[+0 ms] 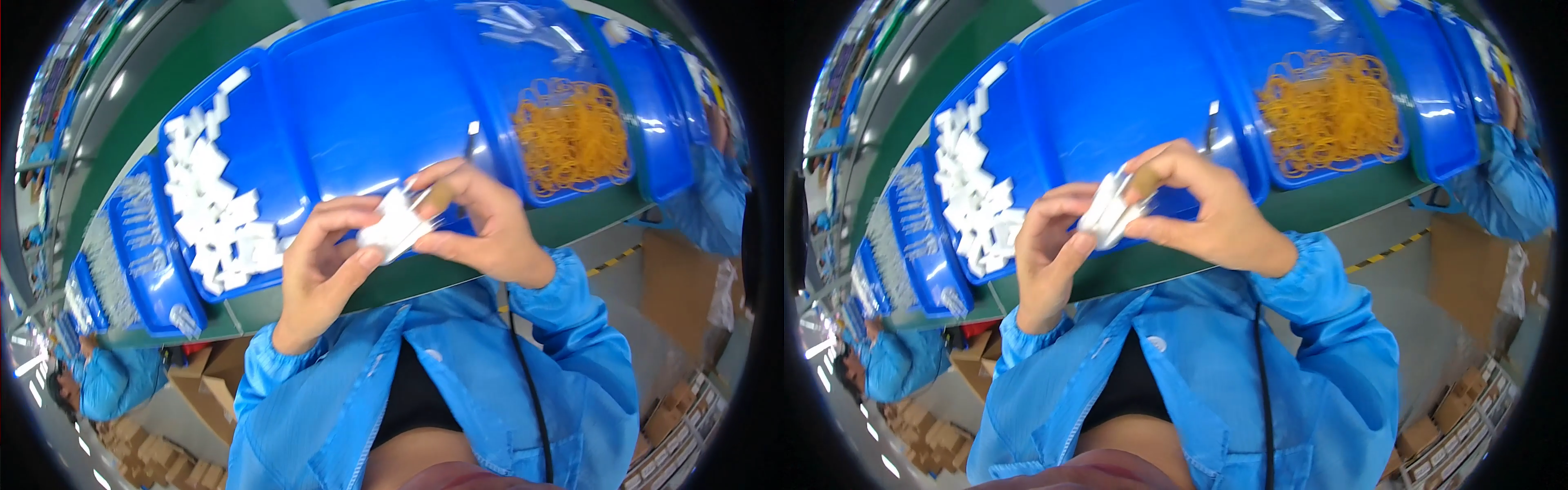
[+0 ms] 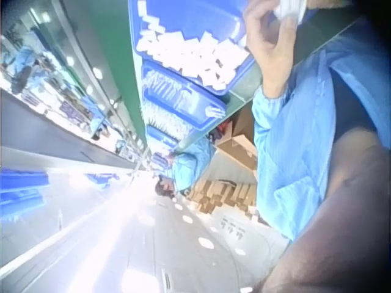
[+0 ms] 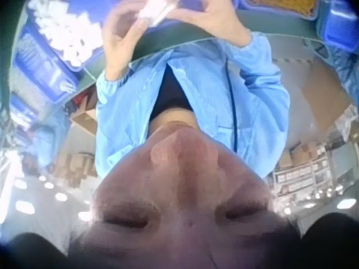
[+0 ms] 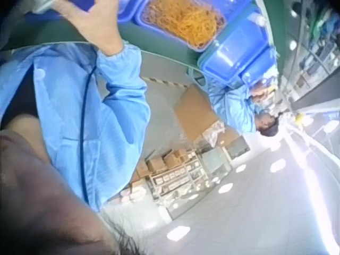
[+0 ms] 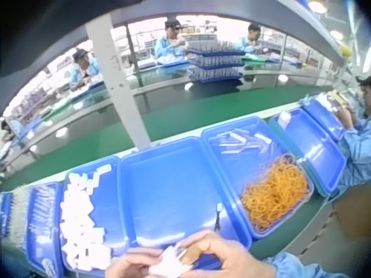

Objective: The person assembles electronic plug components by securing electrical pins into a charger housing with rubber bands, using tweezers to manipulate the pins.

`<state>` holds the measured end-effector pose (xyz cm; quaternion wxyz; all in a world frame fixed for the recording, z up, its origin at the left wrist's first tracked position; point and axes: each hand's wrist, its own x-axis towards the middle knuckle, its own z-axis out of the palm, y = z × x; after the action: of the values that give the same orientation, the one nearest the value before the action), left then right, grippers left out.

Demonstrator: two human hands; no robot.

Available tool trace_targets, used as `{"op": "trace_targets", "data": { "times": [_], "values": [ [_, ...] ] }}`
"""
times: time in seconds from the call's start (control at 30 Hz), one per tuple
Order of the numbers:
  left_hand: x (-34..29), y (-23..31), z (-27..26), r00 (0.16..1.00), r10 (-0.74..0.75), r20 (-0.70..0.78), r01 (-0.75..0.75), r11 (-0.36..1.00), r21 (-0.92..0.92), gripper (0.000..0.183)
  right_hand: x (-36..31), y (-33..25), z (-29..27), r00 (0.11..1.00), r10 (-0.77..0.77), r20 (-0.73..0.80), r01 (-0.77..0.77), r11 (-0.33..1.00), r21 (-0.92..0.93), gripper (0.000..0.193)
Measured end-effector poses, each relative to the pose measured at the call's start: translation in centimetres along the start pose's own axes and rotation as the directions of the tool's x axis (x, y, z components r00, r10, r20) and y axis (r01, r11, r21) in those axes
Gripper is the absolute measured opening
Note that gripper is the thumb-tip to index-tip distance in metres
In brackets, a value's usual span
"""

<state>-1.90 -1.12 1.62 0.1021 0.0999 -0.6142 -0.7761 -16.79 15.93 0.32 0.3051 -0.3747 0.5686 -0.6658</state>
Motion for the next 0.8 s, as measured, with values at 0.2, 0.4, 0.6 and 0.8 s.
{"op": "trace_targets", "data": {
  "times": [0.2, 0.4, 0.6, 0.8],
  "values": [
    [0.0, -0.9, 1.0, 0.999, -0.042, -0.024, 0.042, 0.999, 0.010, 0.027, 0.1, -1.3, -0.8, 0.998, -0.040, 0.055, 0.048, 0.987, -0.155, 0.026],
    [-0.6, -0.7, 1.0, 0.971, -0.073, -0.228, 0.075, 0.997, -0.002, 0.023, 6.7, -2.1, -9.7, 0.960, -0.281, -0.002, 0.184, 0.633, -0.752, 0.014],
    [-0.3, -0.4, 2.1, 0.983, -0.065, -0.173, 0.053, 0.996, -0.072, 0.027, 11.4, 2.6, -18.7, 0.960, -0.171, 0.222, 0.189, -0.187, -0.964, 0.029],
    [-1.1, -0.6, 1.6, 0.973, 0.014, -0.230, -0.017, 1.000, -0.013, 0.033, 10.8, 1.4, -16.4, 0.992, -0.045, 0.117, 0.105, -0.225, -0.969, 0.044]
  ]
}}
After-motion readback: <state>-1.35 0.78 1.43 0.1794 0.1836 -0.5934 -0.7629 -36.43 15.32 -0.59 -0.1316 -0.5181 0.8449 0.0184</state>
